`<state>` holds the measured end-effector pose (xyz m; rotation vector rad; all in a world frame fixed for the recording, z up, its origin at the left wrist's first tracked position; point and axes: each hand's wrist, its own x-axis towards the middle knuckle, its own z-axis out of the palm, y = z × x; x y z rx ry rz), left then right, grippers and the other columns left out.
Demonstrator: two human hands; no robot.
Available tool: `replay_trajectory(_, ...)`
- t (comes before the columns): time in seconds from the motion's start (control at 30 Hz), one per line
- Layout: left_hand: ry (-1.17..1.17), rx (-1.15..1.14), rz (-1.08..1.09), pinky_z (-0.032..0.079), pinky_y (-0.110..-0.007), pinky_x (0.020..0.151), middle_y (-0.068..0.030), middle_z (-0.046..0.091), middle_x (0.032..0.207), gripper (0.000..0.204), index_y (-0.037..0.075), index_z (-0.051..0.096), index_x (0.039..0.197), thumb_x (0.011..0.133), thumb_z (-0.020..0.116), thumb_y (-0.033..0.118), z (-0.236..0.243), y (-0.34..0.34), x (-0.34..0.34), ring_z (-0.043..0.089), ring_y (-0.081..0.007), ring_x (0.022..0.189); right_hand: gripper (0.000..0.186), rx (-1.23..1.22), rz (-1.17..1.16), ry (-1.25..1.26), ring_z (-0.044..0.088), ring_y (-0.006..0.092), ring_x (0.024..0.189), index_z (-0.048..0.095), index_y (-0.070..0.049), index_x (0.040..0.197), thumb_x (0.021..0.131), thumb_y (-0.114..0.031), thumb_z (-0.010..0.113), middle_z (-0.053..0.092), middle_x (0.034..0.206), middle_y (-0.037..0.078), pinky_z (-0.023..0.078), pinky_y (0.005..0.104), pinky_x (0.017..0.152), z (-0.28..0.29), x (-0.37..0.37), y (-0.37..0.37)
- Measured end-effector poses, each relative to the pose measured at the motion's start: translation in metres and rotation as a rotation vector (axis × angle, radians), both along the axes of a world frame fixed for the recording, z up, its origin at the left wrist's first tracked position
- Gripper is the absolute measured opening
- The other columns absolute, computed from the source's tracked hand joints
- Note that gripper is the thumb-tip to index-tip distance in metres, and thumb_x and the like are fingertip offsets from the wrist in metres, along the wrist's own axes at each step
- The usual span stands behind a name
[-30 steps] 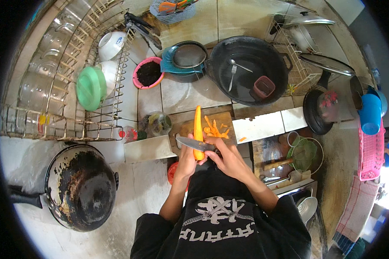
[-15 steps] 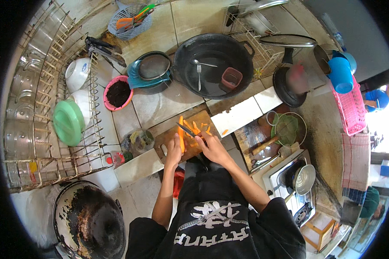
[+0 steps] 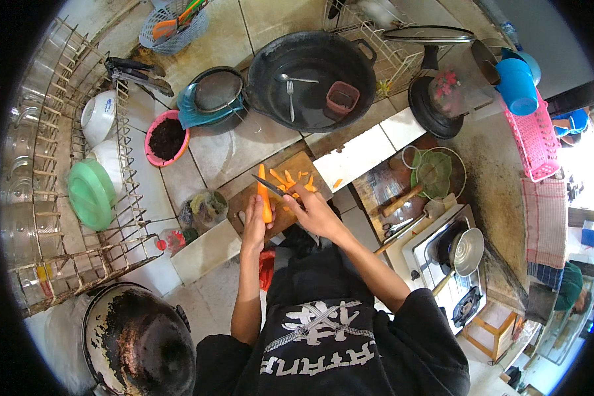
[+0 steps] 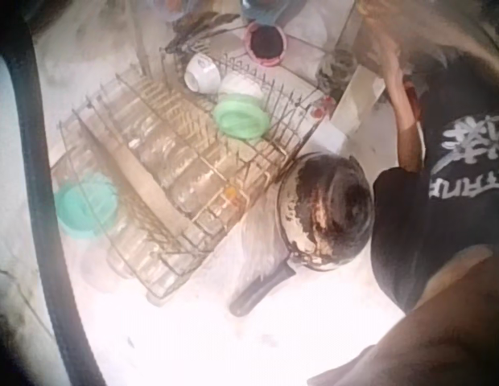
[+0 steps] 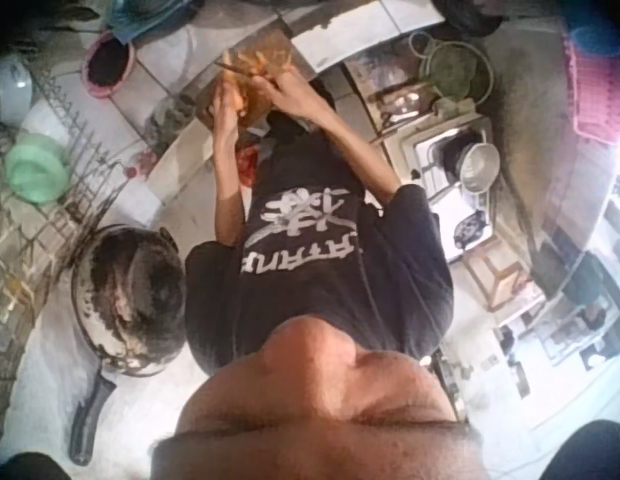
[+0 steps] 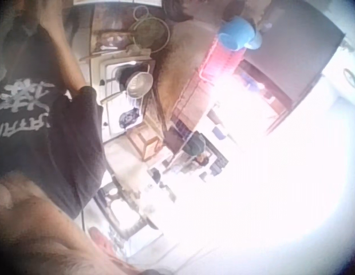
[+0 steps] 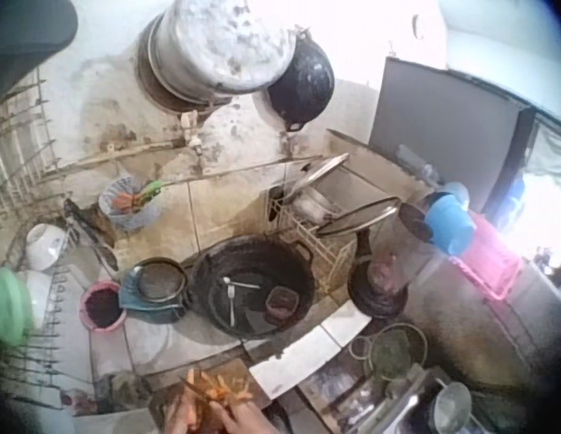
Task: The person peels a carrot using a knife, then places the knife and the carrot into a bowl of water.
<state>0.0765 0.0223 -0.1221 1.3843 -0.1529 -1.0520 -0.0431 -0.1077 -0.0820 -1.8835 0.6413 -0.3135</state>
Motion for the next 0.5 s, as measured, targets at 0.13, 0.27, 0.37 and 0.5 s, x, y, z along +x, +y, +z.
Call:
replay_trajectory(0.13, 0.177, -0.114, 0.052, 0.038, -0.022, 0.05, -0.0035, 0.055, 0.085, 0.027, 0.012, 0.047, 0.108, 0.104, 0.039, 0.037, 0.011, 0.008, 0.001, 0.053, -0.0099, 0.068, 0.03, -0.052, 0.004, -0.101, 0.059, 0.0426, 0.062, 0.052, 0.002, 0.104, 0.096, -0.027, 0.057, 0.056, 0.062, 0.024, 0.041, 0.0474, 0.055, 0.011, 0.002, 0.007)
replay_trajectory(0.27, 0.179, -0.194, 0.013, 0.038, -0.022, 0.051, -0.0036, 0.056, 0.086, 0.034, 0.01, 0.05, 0.116, 0.102, 0.039, 0.039, 0.035, 0.011, 0.002, 0.053, -0.0126, 0.068, 0.031, -0.041, 0.077, -0.032, 0.059, 0.043, 0.06, 0.051, 0.0, 0.109, 0.095, -0.026, 0.058, 0.056, 0.06, 0.022, 0.042, 0.0468, 0.055, 0.032, -0.005, 0.009)
replay_trajectory(0.37, 0.101, -0.228, 0.056, 0.037, -0.022, 0.046, -0.0023, 0.056, 0.079, 0.04, 0.008, 0.051, 0.117, 0.102, 0.037, 0.043, 0.042, 0.015, 0.001, 0.052, -0.0095, 0.059, 0.032, -0.056, 0.191, -0.012, 0.059, 0.038, 0.056, 0.05, 0.0, 0.113, 0.092, -0.023, 0.061, 0.058, 0.062, 0.02, 0.043, 0.0429, 0.052, 0.053, -0.014, 0.01)
replay_trajectory(0.5, 0.016, -0.232, 0.072, 0.032, -0.02, 0.041, -0.0007, 0.057, 0.074, 0.047, 0.008, 0.053, 0.115, 0.101, 0.037, 0.049, 0.064, 0.013, -0.003, 0.048, -0.006, 0.05, 0.038, -0.226, 0.307, -0.091, 0.059, 0.034, 0.052, 0.049, 0.0, 0.117, 0.09, -0.022, 0.064, 0.057, 0.057, 0.015, 0.043, 0.0395, 0.048, 0.072, -0.015, 0.017)
